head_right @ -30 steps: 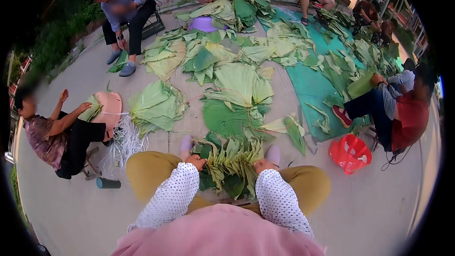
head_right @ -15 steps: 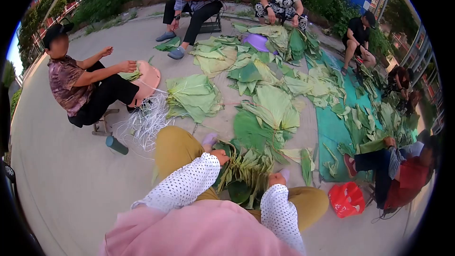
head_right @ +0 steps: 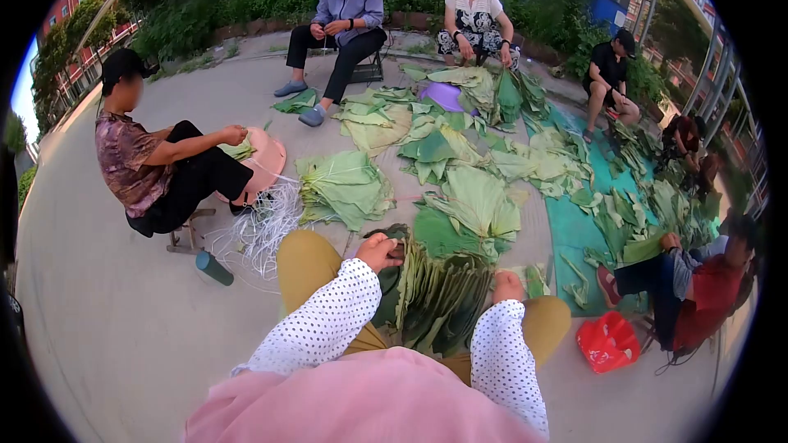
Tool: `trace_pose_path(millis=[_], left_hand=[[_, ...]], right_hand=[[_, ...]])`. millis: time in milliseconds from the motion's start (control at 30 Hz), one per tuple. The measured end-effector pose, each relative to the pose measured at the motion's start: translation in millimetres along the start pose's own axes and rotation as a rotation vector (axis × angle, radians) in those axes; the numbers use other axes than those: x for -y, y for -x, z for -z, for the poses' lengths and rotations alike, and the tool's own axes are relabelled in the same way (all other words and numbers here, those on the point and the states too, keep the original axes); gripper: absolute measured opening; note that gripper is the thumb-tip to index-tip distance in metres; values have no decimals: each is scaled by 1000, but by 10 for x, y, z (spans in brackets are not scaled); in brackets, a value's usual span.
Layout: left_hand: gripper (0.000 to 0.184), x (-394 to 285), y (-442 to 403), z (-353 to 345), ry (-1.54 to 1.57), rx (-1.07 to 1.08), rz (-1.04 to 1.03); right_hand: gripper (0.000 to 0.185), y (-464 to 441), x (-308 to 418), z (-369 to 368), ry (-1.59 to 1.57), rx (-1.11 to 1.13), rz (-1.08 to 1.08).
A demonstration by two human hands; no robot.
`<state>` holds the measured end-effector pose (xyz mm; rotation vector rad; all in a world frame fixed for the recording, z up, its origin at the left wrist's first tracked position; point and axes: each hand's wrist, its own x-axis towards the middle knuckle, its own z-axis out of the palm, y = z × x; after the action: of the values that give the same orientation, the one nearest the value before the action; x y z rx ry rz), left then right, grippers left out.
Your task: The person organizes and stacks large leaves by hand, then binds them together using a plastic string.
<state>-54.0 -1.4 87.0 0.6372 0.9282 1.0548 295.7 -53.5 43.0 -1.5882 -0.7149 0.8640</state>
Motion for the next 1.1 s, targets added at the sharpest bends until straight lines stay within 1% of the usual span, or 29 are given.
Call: trace_pose_path(millis=[33,67,133,167,233,267,300,367,433,467,533,567,600,700,767,833,900,1033,1100], left_hand=[[8,-102,-8,-6,90,11,-44],[7,-167,34,64,55,-1,-53],[7,-114,-18,47,153,-29,-90],[8,-203,25,170,138,-60,-113],[13,218,-242,223,100,-255,80],[17,332,-292,479,-7,-327,161],[21,601,-539,429,-111,-348,272],[18,742,-667,535,-410,-338,338],[24,883,-597,397,-399,-429,468],[24,815,-649,419,-405,-432,458],[29,928,-732,386,-417,-419,421],[29,1054,-643,401,-420,-437,462],[30,960,-763,438,-454,-441,432],[27,1028,-720,435,-457,-444,445],[26,1048,-617,427,-512,-407,467],[25,1036,-639,397,-536,-389,469],[25,1051,-569,312,-523,-370,490],[26,1007,-504,234,-601,-372,498],[22,1014,-489,294,-654,-385,454]], right_hand=[[17,45,115,-5,-6,-9,5],[16,152,125,-58,-78,6,-13],[17,-9,190,53,-141,-15,11],[17,46,90,-133,-164,-11,3],[19,-212,-292,38,-15,-90,-42],[18,-226,-628,-166,240,-68,12],[17,-291,-854,-32,518,-103,58],[22,-209,-879,-228,378,21,-183],[26,-283,-1688,-341,661,116,-73],[26,-218,-1565,-465,650,117,-68],[26,-37,-1108,-490,705,150,-166],[27,-32,-933,-501,694,170,-169],[27,-134,-933,-605,657,188,-152],[27,-168,-1079,-585,639,195,-143],[26,-140,-1210,-612,557,236,-190],[25,-180,-1165,-612,559,248,-204],[23,-176,-1165,-587,575,248,-171],[21,-441,-1676,-553,505,269,-132],[20,-455,-1885,-612,484,268,-64]])
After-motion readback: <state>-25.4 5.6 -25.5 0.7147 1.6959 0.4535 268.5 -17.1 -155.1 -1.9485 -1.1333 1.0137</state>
